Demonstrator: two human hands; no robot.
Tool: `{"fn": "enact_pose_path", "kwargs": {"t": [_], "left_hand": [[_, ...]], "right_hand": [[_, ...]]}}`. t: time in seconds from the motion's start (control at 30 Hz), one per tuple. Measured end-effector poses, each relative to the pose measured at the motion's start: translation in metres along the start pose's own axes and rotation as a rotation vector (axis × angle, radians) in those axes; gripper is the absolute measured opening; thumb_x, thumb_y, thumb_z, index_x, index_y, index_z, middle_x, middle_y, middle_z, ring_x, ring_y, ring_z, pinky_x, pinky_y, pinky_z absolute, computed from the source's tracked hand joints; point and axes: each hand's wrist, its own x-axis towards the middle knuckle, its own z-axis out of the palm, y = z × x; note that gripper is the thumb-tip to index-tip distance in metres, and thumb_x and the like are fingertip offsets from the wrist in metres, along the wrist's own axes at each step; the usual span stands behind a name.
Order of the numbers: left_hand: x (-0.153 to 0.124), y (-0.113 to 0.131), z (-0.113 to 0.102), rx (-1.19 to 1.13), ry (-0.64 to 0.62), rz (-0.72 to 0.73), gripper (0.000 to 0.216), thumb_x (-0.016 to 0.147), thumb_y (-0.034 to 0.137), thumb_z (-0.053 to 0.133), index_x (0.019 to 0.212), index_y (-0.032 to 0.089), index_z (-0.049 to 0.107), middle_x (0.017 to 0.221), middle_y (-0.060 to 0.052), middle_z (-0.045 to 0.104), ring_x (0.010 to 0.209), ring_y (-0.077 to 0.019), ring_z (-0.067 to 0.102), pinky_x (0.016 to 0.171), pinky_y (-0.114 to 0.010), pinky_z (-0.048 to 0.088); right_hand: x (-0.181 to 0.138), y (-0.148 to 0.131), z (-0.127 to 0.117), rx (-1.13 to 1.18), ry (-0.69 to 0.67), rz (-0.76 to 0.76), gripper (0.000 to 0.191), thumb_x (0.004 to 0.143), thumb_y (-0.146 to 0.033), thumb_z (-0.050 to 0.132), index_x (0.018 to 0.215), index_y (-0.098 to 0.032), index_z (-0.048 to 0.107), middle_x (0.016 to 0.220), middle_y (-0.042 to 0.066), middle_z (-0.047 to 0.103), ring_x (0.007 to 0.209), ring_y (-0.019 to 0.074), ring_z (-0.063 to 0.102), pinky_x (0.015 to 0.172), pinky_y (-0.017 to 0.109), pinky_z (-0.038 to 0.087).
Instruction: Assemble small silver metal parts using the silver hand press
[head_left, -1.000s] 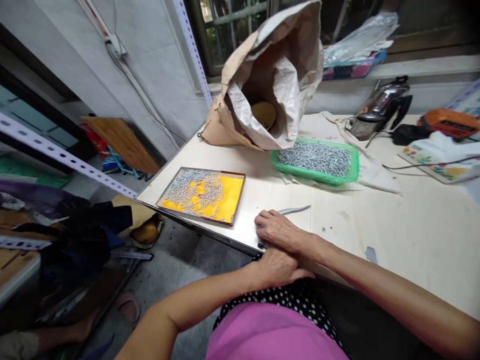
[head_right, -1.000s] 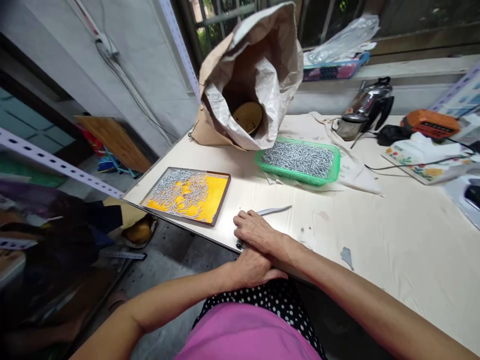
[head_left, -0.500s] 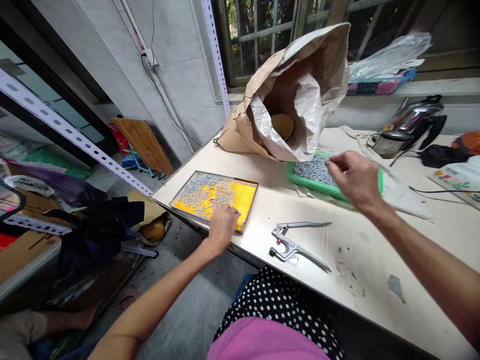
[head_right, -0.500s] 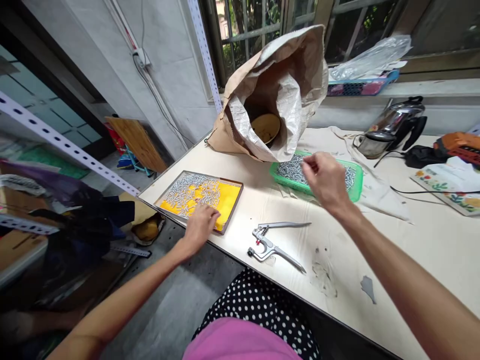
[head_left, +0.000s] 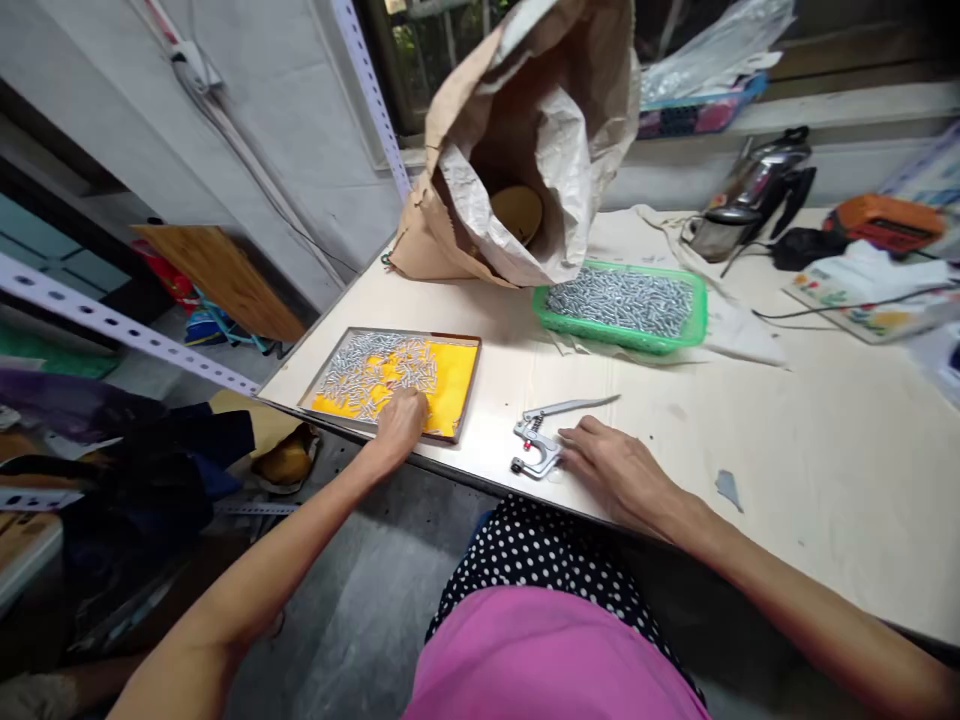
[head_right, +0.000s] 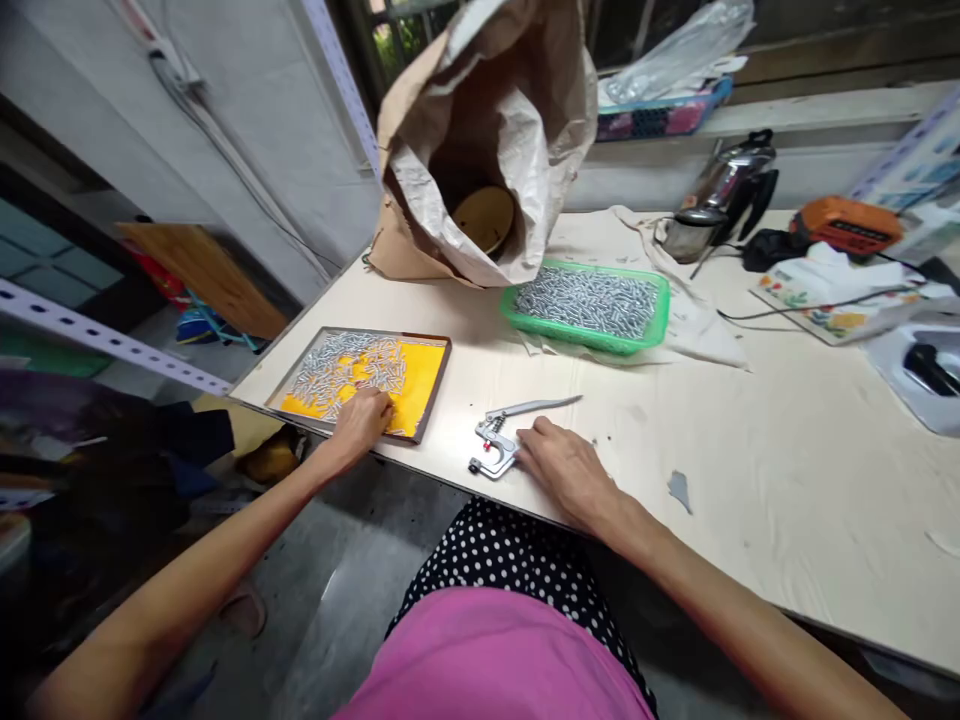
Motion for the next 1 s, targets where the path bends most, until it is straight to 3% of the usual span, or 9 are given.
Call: {"fn": "enact_pose_path", "kwargs": {"t": [0.13, 0.27, 0.4, 0.53, 0.73, 1.0], "left_hand": [[-0.01, 0.024, -0.008, -0.383, 0.117, 0.067, 0.018, 0.083, 0.018, 0.055, 0.088, 0.014, 0.071, 0.088, -0.009, 0.072, 0.084, -0.02, 0.066, 0.078, -0.029, 0.049], [-0.024, 0.074, -0.007, -0.919, -0.155, 0.031, 0.017, 0.078, 0.025, 0.062, 0.087, 0.014, 0.07, 0.072, -0.002, 0.069, 0.057, -0.0117, 0.059, 0.055, -0.022, 0.047], [-0.024, 0.104, 0.01, -1.161, -0.413, -0.075, 0.014, 0.076, 0.026, 0.065, 0.076, 0.012, 0.067, 0.054, 0.004, 0.056, 0.045, -0.0071, 0.047, 0.046, -0.019, 0.039], [-0.018, 0.108, 0.02, -1.208, -0.539, -0.151, 0.017, 0.074, 0.028, 0.069, 0.074, 0.012, 0.065, 0.048, 0.006, 0.052, 0.04, -0.0051, 0.04, 0.041, -0.018, 0.03], [-0.012, 0.111, 0.013, -1.146, -0.685, -0.166, 0.022, 0.076, 0.029, 0.069, 0.063, 0.014, 0.057, 0.039, 0.007, 0.046, 0.033, -0.0041, 0.033, 0.037, -0.019, 0.02], [-0.001, 0.116, 0.002, -0.95, -0.823, -0.195, 0.02, 0.077, 0.027, 0.07, 0.065, 0.014, 0.06, 0.039, 0.006, 0.051, 0.032, -0.0052, 0.041, 0.037, -0.018, 0.024]], "right_hand": [[-0.006, -0.007, 0.009, -0.056, -0.099, 0.089, 0.023, 0.098, -0.028, 0.046, 0.108, -0.019, 0.064, 0.104, 0.008, 0.061, 0.089, 0.0193, 0.061, 0.072, 0.028, 0.043], [-0.003, -0.001, 0.02, -0.133, -0.084, 0.072, 0.024, 0.1, -0.025, 0.041, 0.1, -0.017, 0.063, 0.101, 0.009, 0.062, 0.09, 0.02, 0.06, 0.071, 0.029, 0.039], [-0.005, 0.003, 0.027, -0.161, -0.039, 0.027, 0.022, 0.1, -0.022, 0.04, 0.097, -0.018, 0.061, 0.097, 0.008, 0.062, 0.084, 0.0189, 0.058, 0.068, 0.031, 0.035], [-0.007, 0.004, 0.026, -0.175, -0.014, -0.019, 0.021, 0.1, -0.02, 0.04, 0.097, -0.017, 0.061, 0.097, 0.008, 0.062, 0.083, 0.0186, 0.057, 0.068, 0.031, 0.033], [-0.005, 0.002, 0.018, -0.163, -0.053, -0.022, 0.021, 0.1, -0.018, 0.04, 0.098, -0.016, 0.061, 0.098, 0.008, 0.063, 0.084, 0.0184, 0.057, 0.069, 0.031, 0.032], [-0.003, 0.002, 0.016, -0.16, -0.063, 0.0, 0.021, 0.1, -0.019, 0.04, 0.102, -0.016, 0.061, 0.099, 0.008, 0.062, 0.083, 0.0191, 0.058, 0.066, 0.032, 0.034]]}}
